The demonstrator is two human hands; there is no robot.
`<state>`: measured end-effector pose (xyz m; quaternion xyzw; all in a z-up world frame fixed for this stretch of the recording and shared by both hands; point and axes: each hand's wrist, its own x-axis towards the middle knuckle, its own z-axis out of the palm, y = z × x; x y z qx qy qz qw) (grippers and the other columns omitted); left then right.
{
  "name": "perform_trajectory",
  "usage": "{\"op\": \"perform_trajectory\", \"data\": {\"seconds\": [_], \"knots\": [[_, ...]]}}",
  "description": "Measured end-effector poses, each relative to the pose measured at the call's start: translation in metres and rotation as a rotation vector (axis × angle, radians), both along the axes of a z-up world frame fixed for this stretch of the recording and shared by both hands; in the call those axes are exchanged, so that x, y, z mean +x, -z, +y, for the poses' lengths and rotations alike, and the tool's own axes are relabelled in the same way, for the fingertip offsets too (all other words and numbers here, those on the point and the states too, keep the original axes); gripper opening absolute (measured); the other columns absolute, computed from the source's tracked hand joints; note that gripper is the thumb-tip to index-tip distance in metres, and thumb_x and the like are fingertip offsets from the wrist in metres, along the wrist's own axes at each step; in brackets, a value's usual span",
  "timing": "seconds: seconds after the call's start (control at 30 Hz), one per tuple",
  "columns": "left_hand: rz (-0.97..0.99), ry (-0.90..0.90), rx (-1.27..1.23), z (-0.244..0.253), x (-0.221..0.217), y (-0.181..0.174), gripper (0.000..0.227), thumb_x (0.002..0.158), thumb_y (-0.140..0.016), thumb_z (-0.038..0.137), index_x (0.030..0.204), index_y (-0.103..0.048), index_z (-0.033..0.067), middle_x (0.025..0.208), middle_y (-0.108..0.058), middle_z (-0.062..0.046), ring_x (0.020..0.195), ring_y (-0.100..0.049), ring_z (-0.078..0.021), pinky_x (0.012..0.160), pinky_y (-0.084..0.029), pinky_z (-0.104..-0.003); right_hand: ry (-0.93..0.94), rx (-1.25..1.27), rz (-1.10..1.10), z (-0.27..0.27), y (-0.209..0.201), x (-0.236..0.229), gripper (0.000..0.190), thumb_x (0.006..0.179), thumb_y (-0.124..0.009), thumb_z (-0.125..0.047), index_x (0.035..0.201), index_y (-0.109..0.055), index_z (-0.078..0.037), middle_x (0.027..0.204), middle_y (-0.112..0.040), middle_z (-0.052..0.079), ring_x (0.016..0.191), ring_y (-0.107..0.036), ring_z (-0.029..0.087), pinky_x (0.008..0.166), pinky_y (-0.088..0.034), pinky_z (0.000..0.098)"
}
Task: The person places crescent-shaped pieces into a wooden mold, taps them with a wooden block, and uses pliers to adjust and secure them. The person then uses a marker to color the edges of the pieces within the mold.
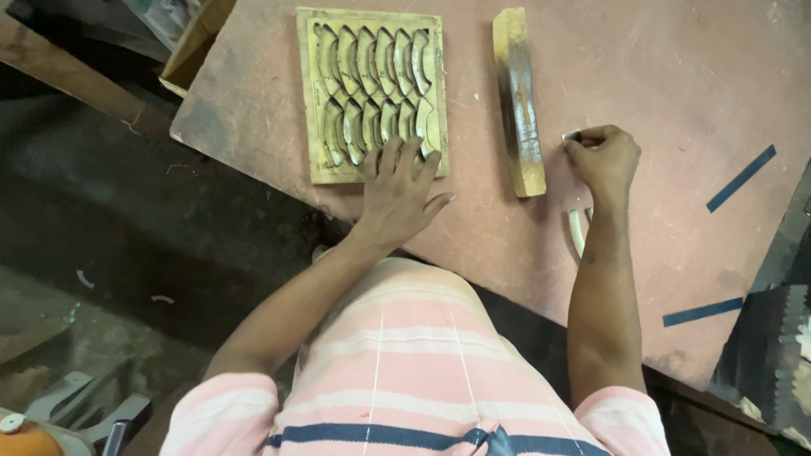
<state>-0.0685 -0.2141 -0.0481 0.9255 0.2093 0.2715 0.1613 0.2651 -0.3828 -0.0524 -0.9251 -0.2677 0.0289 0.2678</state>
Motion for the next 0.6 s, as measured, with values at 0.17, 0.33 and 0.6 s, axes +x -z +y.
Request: {"op": "perform_trajectory", "data": {"seconds": [0.17, 0.33, 0.6], "knots": [[-0.040, -0.109, 0.068, 0.003, 0.029, 0.004, 0.060, 0.083, -0.075, 0.048, 0.128, -0.066, 0.0077, 0.137, -0.052, -0.017, 0.130, -0.042, -0.0365, 0.106, -0.028, -0.057, 0.065, 0.073, 0.087, 0.007, 0.002, -0.002, 0.031, 0.075, -0.088, -0.012, 0.099, -0.073, -0.001, 0.082, -0.074, 0.007, 0.067, -0.070, 0.013, 0.060, -0.057, 0.0281], [-0.010, -0.072, -0.012, 0.012, 0.013, 0.011, 0.050, 0.083, -0.073, 0.032, 0.125, -0.066, 0.0063, 0.140, -0.054, -0.017, 0.131, -0.047, -0.0340, 0.108, -0.029, -0.056, 0.055, 0.502, 0.239, -0.002, -0.007, -0.051, 0.014, 0.094, -0.080, -0.003, 0.100, -0.067, 0.002, 0.083, -0.068, 0.004, 0.065, -0.060, 0.008, 0.055, -0.048, 0.0244], [0.029, -0.060, 0.149, 0.070, -0.071, -0.002, 0.040, 0.091, -0.071, 0.016, 0.130, -0.068, 0.0145, 0.149, -0.062, -0.006, 0.145, -0.051, -0.0262, 0.117, -0.036, -0.054, -0.150, 0.726, 0.696, -0.002, -0.020, -0.189, 0.018, 0.095, -0.066, 0.006, 0.112, -0.069, 0.003, 0.094, -0.071, 0.008, 0.072, -0.064, 0.011, 0.065, -0.053, 0.0228]]}}
